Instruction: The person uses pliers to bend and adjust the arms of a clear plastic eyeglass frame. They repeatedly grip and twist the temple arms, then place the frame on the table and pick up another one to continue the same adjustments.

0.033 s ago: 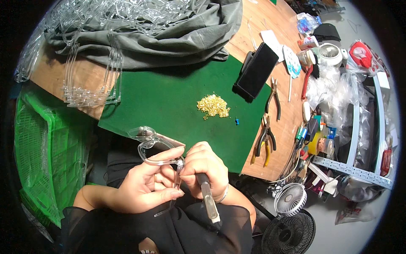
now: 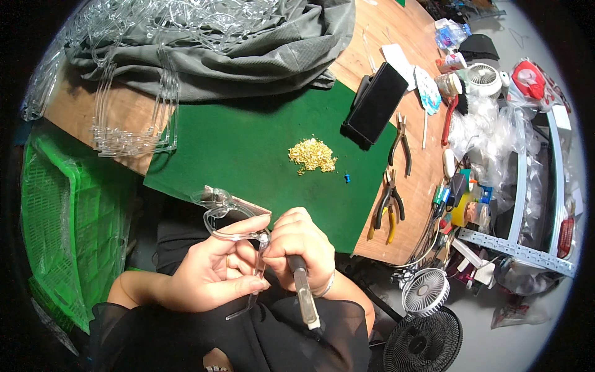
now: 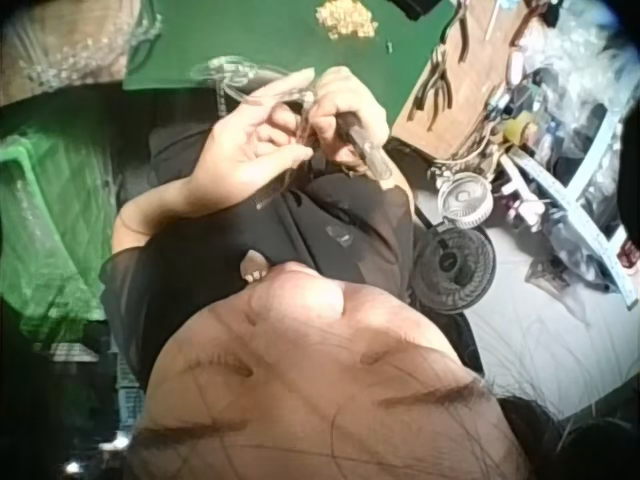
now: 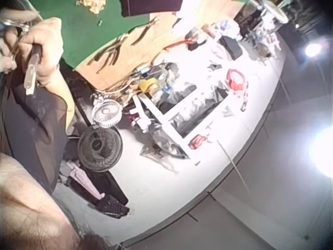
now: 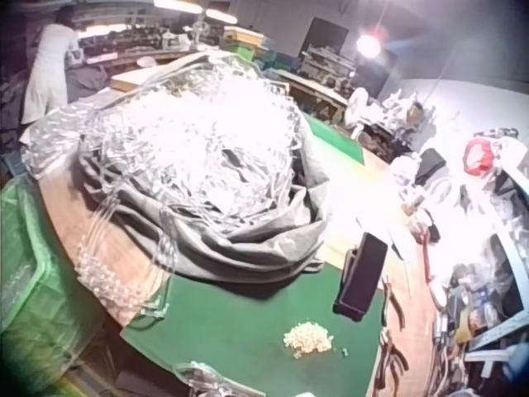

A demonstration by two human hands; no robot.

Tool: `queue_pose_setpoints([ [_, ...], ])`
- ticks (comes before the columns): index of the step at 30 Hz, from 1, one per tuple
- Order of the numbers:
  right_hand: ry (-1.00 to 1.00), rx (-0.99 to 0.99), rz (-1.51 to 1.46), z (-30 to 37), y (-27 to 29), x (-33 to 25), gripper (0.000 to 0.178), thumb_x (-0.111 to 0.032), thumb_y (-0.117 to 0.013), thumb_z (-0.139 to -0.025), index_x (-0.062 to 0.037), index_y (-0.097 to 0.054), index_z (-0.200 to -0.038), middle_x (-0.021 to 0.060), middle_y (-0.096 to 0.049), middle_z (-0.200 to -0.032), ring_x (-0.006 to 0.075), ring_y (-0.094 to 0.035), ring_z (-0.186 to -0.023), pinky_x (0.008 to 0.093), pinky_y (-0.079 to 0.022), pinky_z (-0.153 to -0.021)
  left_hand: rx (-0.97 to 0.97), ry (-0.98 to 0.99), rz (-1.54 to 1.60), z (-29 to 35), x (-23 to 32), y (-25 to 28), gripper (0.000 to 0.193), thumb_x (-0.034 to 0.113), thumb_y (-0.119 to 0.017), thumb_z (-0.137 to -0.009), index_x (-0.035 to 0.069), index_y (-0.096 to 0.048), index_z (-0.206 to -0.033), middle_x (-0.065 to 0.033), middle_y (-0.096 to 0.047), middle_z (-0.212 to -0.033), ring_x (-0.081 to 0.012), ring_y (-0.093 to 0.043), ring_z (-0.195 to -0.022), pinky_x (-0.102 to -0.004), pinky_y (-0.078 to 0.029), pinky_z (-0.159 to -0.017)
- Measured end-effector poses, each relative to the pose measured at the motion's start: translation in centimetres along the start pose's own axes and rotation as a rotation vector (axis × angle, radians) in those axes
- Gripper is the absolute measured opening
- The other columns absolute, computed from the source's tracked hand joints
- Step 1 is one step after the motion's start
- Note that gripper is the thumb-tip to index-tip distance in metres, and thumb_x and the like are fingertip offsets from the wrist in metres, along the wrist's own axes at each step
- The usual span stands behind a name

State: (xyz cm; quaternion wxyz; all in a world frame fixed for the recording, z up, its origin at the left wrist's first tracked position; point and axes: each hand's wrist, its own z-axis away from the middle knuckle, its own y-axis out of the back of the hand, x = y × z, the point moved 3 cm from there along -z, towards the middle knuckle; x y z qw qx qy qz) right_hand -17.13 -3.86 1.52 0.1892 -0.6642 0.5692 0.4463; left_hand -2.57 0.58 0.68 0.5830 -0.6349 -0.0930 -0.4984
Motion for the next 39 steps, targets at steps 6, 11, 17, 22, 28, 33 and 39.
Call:
queue_pose_setpoints([
  [6,0.049,-0.003,0.013,0.2,0.2,0.1,0.015,-0.01,-0.073,-0.075,-0.0041,-0.06,-0.081,0.0066,-0.059,-0.072,0.0215,-0.057,-0.064,0.0351,-0.046,-0.063,-0.007,0.019,0.134,-0.2,-0.1,0.0,0.079,-0.013,-0.062,-0.078,0.004,-0.021,-0.143,-0.0036,-0.051,-0.09,-0.0097,-0.057,-0.083,-0.0246,-0.051,-0.077],
  [11,-0.004,-0.004,-0.078,0.1,0.0,0.2,0.018,-0.007,-0.075,-0.072,-0.0038,-0.061,-0.082,0.0067,-0.059,-0.073,0.0214,-0.057,-0.064,0.0339,-0.045,-0.063,0.013,0.029,0.127,0.1,-0.1,0.1,0.079,-0.013,-0.063,-0.078,0.004,-0.021,-0.143,-0.0032,-0.051,-0.09,-0.009,-0.057,-0.082,-0.0238,-0.051,-0.077],
  [17,-0.038,-0.051,-0.086,-0.3,0.3,0.1,0.018,-0.009,-0.075,-0.073,-0.0043,-0.061,-0.082,0.006,-0.059,-0.073,0.0208,-0.056,-0.064,0.033,-0.044,-0.062,0.003,0.02,0.093,0.1,-0.3,0.1,0.079,-0.011,-0.063,-0.078,0.005,-0.021,-0.143,-0.0027,-0.052,-0.092,-0.0076,-0.056,-0.082,-0.0218,-0.05,-0.076],
  [22,-0.044,-0.129,-0.02,-0.8,0.2,0.2,0.016,-0.012,-0.073,-0.076,-0.0064,-0.059,-0.081,0.0044,-0.059,-0.073,0.021,-0.056,-0.064,0.0328,-0.044,-0.062,0.015,0.011,-0.082,0.3,-0.2,0.5,0.077,-0.01,-0.063,-0.08,0.005,-0.021,-0.143,-0.003,-0.053,-0.092,-0.0074,-0.057,-0.084,-0.0208,-0.049,-0.077],
  [28,-0.011,-0.004,-0.014,0.1,-0.1,0.0,0.017,-0.016,-0.071,-0.079,-0.0064,-0.057,-0.08,0.0051,-0.058,-0.073,0.0218,-0.056,-0.064,0.0336,-0.045,-0.061,-0.017,0.027,0.015,0.2,-0.5,0.3,0.078,-0.011,-0.063,-0.078,0.005,-0.022,-0.143,-0.0035,-0.054,-0.093,-0.0078,-0.057,-0.085,-0.0213,-0.05,-0.077],
  [33,-0.001,0.003,-0.068,0.2,-0.1,0.1,0.017,-0.013,-0.073,-0.077,-0.0045,-0.059,-0.08,0.0063,-0.059,-0.072,0.0219,-0.056,-0.063,0.0342,-0.045,-0.061,-0.012,0.051,0.119,0.0,-0.2,0.2,0.08,-0.013,-0.064,-0.077,0.005,-0.022,-0.143,-0.0032,-0.053,-0.091,-0.008,-0.057,-0.084,-0.0219,-0.05,-0.078],
  [39,-0.007,-0.017,-0.089,0.2,-0.2,0.3,0.018,-0.012,-0.075,-0.074,-0.0037,-0.06,-0.082,0.007,-0.059,-0.072,0.0219,-0.056,-0.063,0.0337,-0.045,-0.061,-0.011,0.033,0.114,0.3,-0.4,0.3,0.081,-0.013,-0.064,-0.077,0.005,-0.021,-0.143,-0.003,-0.052,-0.091,-0.0077,-0.057,-0.083,-0.0218,-0.05,-0.077],
])
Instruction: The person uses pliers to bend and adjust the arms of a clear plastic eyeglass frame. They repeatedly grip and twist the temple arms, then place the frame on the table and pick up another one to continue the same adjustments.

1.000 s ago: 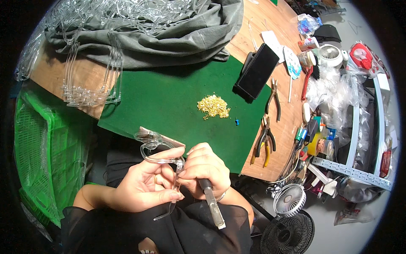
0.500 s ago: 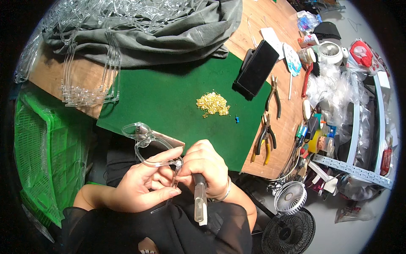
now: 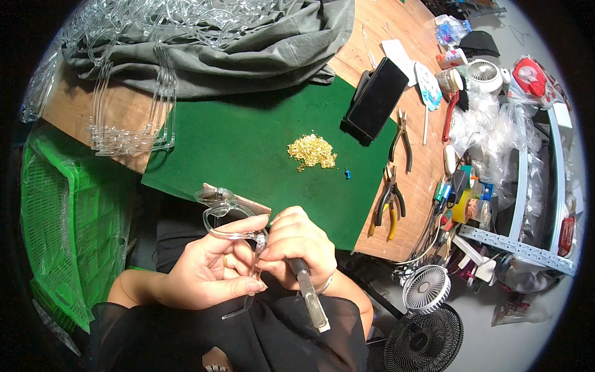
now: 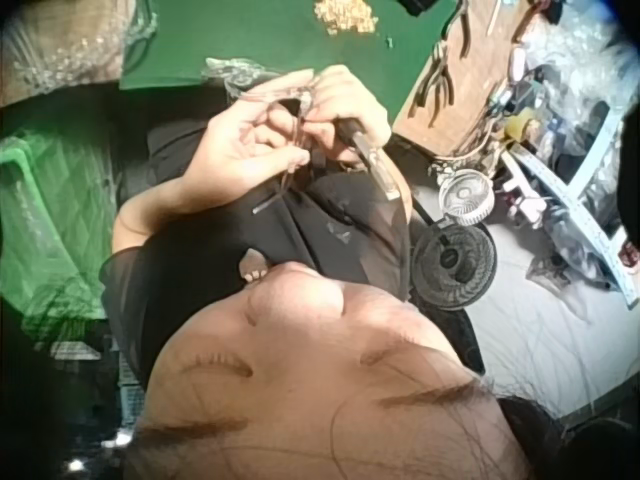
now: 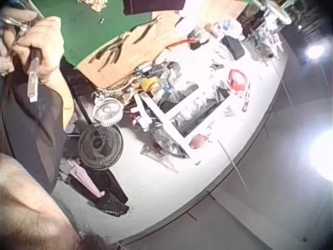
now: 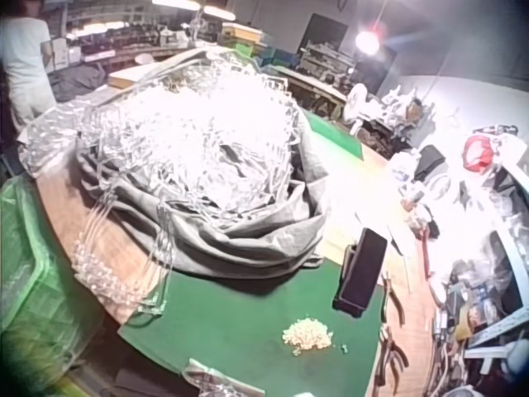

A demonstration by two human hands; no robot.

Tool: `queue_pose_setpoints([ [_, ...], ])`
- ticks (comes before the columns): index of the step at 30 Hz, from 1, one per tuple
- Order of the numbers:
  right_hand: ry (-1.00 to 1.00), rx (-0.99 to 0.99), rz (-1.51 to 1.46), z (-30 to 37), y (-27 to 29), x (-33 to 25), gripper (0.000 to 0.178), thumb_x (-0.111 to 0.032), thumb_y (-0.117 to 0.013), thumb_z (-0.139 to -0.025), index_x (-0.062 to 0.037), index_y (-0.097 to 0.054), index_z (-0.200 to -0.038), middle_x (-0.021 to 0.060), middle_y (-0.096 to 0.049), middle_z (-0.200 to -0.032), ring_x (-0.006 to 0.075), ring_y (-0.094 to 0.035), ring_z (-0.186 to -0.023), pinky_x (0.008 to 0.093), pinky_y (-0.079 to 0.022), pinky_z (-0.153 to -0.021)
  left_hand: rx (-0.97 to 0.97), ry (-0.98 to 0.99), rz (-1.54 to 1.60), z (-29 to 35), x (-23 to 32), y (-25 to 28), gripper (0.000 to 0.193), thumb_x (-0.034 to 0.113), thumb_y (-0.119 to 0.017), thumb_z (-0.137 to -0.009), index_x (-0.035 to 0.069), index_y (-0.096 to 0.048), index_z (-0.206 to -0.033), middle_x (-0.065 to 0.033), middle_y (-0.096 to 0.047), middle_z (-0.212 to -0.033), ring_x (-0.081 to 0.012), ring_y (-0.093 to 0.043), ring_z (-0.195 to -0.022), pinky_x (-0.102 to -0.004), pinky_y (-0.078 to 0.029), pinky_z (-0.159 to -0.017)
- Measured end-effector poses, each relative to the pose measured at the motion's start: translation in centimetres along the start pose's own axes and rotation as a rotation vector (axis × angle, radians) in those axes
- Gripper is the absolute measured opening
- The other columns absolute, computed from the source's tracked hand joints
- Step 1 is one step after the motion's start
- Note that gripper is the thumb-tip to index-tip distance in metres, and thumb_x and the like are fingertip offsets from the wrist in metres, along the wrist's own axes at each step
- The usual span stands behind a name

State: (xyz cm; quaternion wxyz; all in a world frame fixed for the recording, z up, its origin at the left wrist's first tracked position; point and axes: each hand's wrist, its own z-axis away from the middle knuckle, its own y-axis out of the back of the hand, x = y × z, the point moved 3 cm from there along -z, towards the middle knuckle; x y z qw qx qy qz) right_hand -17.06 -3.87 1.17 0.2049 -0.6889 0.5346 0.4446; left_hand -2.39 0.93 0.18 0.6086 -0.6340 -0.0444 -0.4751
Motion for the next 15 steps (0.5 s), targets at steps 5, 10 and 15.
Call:
queue_pose_setpoints([
  [5,-0.021,0.009,-0.008,-0.05,0.1,-0.21,0.018,-0.011,-0.075,-0.074,-0.0038,-0.06,-0.082,0.0067,-0.059,-0.072,0.0217,-0.056,-0.064,0.0338,-0.045,-0.061,-0.012,0.014,-0.013,-0.02,0.17,-0.08,0.08,-0.013,-0.063,-0.077,0.005,-0.021,-0.143,-0.0033,-0.053,-0.092,-0.0078,-0.056,-0.084,-0.0217,-0.05,-0.077],
  [10,-0.023,-0.021,0.064,-0.16,0.08,-0.44,0.017,-0.011,-0.074,-0.075,-0.0047,-0.059,-0.08,0.0059,-0.059,-0.073,0.0218,-0.057,-0.064,0.0343,-0.044,-0.062,0.01,0.004,-0.097,0.19,-0.02,0.08,0.079,-0.013,-0.063,-0.078,0.005,-0.022,-0.143,-0.0045,-0.054,-0.095,-0.0098,-0.058,-0.087,-0.0228,-0.051,-0.078],
  [15,-0.047,0.061,0.003,0.34,-0.19,-0.52,0.016,-0.013,-0.072,-0.078,-0.0044,-0.058,-0.08,0.0065,-0.059,-0.073,0.0216,-0.056,-0.064,0.034,-0.044,-0.062,0.019,-0.036,-0.097,0.05,0.15,-0.22,0.078,-0.012,-0.063,-0.078,0.005,-0.023,-0.142,-0.0049,-0.054,-0.095,-0.0114,-0.059,-0.088,-0.0239,-0.052,-0.079],
])
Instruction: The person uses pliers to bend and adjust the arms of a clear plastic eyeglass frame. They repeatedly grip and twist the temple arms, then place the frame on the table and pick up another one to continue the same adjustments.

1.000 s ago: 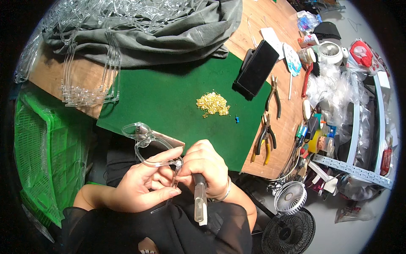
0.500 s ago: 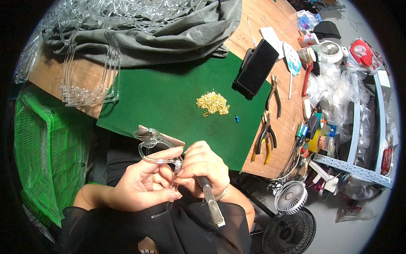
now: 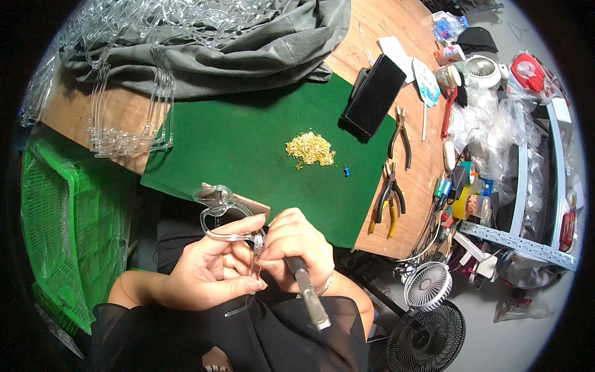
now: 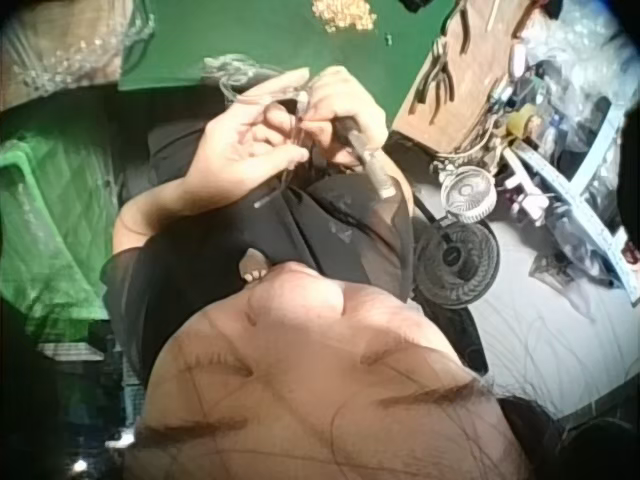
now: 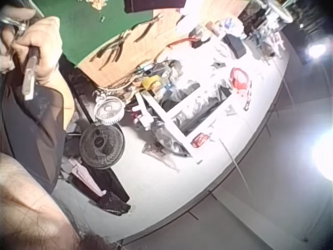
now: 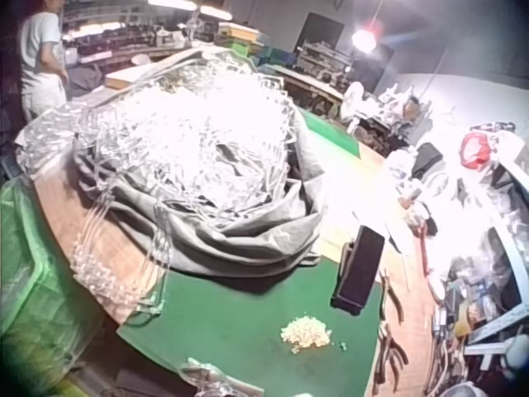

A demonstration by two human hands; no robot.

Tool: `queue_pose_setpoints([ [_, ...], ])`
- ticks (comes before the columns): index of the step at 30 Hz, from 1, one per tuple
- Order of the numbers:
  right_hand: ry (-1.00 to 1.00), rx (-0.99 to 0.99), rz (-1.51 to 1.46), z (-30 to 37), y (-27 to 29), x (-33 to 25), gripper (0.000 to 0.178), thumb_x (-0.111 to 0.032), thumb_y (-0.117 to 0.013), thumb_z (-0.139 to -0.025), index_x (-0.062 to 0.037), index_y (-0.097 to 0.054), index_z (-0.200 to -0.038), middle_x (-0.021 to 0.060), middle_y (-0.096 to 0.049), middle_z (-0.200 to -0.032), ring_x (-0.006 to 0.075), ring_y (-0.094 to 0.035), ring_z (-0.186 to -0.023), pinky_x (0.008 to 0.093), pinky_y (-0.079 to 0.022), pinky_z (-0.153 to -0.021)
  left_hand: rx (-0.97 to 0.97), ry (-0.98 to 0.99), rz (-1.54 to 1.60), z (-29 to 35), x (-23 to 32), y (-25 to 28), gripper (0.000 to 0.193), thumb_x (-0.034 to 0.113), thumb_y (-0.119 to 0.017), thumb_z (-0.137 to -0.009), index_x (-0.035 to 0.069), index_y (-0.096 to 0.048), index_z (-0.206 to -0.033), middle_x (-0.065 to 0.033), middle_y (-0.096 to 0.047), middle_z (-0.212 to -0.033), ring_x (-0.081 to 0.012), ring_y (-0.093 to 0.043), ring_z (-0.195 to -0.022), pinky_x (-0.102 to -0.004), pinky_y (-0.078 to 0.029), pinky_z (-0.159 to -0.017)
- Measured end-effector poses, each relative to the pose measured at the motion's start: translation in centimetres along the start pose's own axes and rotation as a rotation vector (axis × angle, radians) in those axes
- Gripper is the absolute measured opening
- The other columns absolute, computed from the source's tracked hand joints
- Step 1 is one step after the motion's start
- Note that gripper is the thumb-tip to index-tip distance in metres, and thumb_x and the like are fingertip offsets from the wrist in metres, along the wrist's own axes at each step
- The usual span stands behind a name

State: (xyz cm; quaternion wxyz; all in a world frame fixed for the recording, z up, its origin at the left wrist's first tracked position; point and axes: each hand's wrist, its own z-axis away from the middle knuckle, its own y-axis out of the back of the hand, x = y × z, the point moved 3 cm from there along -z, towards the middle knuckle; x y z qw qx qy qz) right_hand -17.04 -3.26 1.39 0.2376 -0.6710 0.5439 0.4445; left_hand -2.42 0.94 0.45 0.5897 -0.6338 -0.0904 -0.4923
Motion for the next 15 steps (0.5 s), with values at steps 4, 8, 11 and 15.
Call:
queue_pose_setpoints([
  [4,-0.017,0.052,-0.052,0.2,-0.19,0.15,0.017,-0.012,-0.073,-0.077,-0.0036,-0.059,-0.08,0.0068,-0.059,-0.072,0.0215,-0.056,-0.062,0.0341,-0.044,-0.061,-0.005,0.028,0.027,0.11,-0.1,0.02,0.078,-0.012,-0.063,-0.078,0.004,-0.023,-0.142,-0.0051,-0.054,-0.095,-0.0121,-0.06,-0.088,-0.0244,-0.052,-0.079],
  [8,0.028,-0.003,0.031,0.11,0.15,-0.09,0.017,-0.012,-0.074,-0.075,-0.0038,-0.06,-0.081,0.0065,-0.06,-0.072,0.0213,-0.057,-0.063,0.0341,-0.045,-0.062,-0.011,0.066,0.045,0.03,0.12,-0.02,0.079,-0.013,-0.063,-0.077,0.004,-0.023,-0.142,-0.0049,-0.053,-0.094,-0.0125,-0.06,-0.087,-0.0254,-0.052,-0.079],
  [11,0.041,-0.025,0.081,-0.07,0.28,-0.3,0.019,-0.013,-0.076,-0.073,-0.0041,-0.06,-0.08,0.0063,-0.06,-0.072,0.0212,-0.057,-0.063,0.0342,-0.046,-0.062,-0.03,0.077,0.114,0.03,-0.33,0.11,0.079,-0.013,-0.064,-0.077,0.005,-0.023,-0.142,-0.0042,-0.052,-0.092,-0.0125,-0.06,-0.085,-0.0263,-0.053,-0.079],
  [15,0.044,-0.02,0.118,-0.17,0.18,-0.38,0.021,-0.015,-0.077,-0.071,-0.0044,-0.061,-0.079,0.0062,-0.06,-0.072,0.0212,-0.058,-0.063,0.0345,-0.046,-0.062,-0.019,0.134,0.196,-0.17,-0.13,0.17,0.079,-0.013,-0.064,-0.077,0.005,-0.023,-0.142,-0.004,-0.05,-0.09,-0.0138,-0.061,-0.085,-0.0275,-0.053,-0.08],
])
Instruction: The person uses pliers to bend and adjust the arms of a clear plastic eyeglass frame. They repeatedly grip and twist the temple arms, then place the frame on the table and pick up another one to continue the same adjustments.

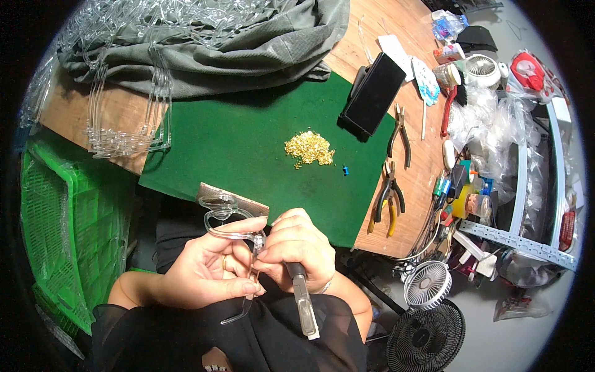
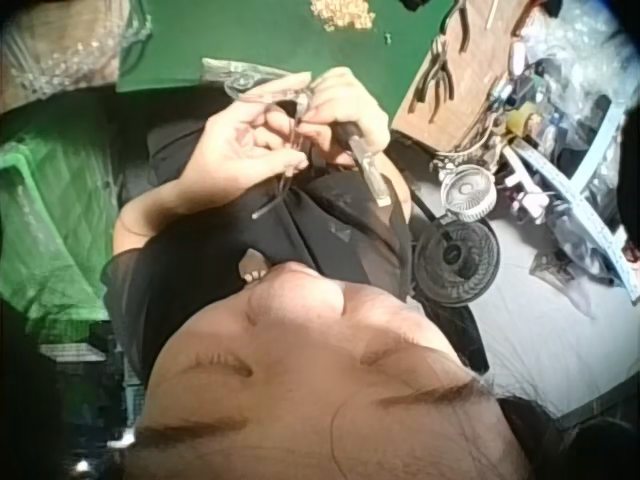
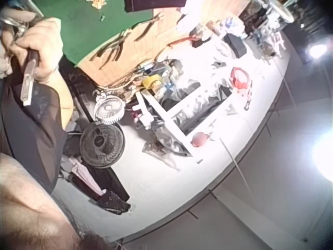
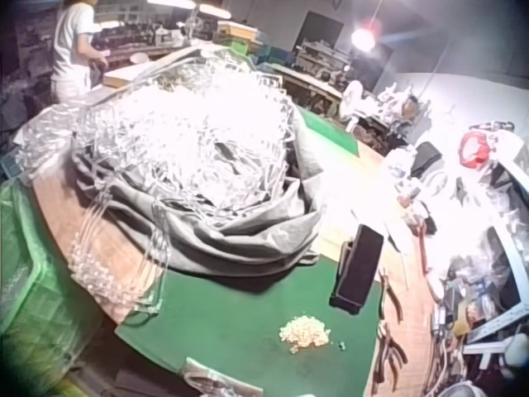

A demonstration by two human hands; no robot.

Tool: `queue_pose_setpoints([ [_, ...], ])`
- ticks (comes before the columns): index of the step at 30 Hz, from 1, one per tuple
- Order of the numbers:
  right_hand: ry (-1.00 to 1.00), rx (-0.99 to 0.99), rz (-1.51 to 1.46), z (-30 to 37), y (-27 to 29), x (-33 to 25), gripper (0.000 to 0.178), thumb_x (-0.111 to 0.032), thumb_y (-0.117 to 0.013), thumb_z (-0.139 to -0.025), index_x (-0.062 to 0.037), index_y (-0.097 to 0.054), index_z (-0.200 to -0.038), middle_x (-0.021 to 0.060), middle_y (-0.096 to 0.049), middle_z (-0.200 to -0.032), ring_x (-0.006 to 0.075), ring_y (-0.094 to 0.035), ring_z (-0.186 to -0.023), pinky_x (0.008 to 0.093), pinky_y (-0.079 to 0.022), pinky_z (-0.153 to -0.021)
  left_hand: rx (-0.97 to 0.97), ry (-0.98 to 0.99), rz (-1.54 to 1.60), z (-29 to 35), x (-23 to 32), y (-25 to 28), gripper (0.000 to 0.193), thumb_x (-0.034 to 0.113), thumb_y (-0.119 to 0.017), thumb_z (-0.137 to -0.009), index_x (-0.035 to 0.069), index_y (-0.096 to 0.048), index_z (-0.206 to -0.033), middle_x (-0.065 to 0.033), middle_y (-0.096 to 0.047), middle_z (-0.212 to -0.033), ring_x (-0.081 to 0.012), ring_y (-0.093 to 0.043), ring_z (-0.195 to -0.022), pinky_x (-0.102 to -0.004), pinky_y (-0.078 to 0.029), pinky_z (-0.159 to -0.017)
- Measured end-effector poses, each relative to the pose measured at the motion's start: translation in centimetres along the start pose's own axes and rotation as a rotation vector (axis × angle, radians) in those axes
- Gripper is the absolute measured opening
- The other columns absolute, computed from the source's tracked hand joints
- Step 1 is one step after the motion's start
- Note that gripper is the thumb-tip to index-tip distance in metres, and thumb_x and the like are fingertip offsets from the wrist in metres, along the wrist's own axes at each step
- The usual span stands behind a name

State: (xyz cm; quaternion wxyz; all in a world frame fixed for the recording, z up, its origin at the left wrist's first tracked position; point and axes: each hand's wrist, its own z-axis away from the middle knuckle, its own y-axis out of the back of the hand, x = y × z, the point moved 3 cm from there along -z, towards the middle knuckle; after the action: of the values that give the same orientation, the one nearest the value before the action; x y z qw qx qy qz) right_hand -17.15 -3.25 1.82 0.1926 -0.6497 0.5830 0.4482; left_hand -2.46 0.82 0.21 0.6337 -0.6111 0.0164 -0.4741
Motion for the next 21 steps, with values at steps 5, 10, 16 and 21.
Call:
queue_pose_setpoints([
  [5,0.026,-0.03,0.026,-0.15,0.1,0.02,0.022,-0.015,-0.078,-0.07,-0.0049,-0.061,-0.079,0.0056,-0.06,-0.072,0.0208,-0.058,-0.063,0.0342,-0.046,-0.063,-0.006,0.008,-0.002,-0.1,0.42,-0.05,0.079,-0.013,-0.063,-0.077,0.005,-0.023,-0.142,-0.0045,-0.05,-0.091,-0.0153,-0.061,-0.088,-0.0282,-0.053,-0.081],
  [10,0.045,-0.057,0.071,-0.4,0.09,-0.24,0.021,-0.014,-0.078,-0.07,-0.0057,-0.061,-0.078,0.0049,-0.061,-0.072,0.0203,-0.058,-0.064,0.0341,-0.046,-0.063,-0.034,-0.013,-0.031,0.11,-0.03,0.2,0.078,-0.013,-0.062,-0.078,0.005,-0.023,-0.142,-0.005,-0.05,-0.092,-0.0163,-0.062,-0.09,-0.0283,-0.053,-0.082],
  [16,0.021,-0.009,-0.01,0.1,-0.09,0.23,0.022,-0.013,-0.078,-0.07,-0.0059,-0.061,-0.081,0.0052,-0.061,-0.073,0.0206,-0.058,-0.064,0.0345,-0.046,-0.064,-0.04,-0.04,-0.007,0.02,-0.04,0.23,0.077,-0.014,-0.062,-0.078,0.005,-0.023,-0.142,-0.0051,-0.049,-0.093,-0.0162,-0.061,-0.09,-0.0277,-0.053,-0.081],
  [21,-0.023,-0.058,-0.113,0.05,-0.08,0.48,0.022,-0.012,-0.078,-0.071,-0.0058,-0.06,-0.083,0.0057,-0.061,-0.076,0.0213,-0.058,-0.067,0.0345,-0.046,-0.065,-0.021,-0.028,0.004,0.16,-0.12,0.28,0.078,-0.014,-0.063,-0.077,0.005,-0.024,-0.142,-0.0049,-0.049,-0.093,-0.0144,-0.061,-0.086,-0.0265,-0.052,-0.079],
])
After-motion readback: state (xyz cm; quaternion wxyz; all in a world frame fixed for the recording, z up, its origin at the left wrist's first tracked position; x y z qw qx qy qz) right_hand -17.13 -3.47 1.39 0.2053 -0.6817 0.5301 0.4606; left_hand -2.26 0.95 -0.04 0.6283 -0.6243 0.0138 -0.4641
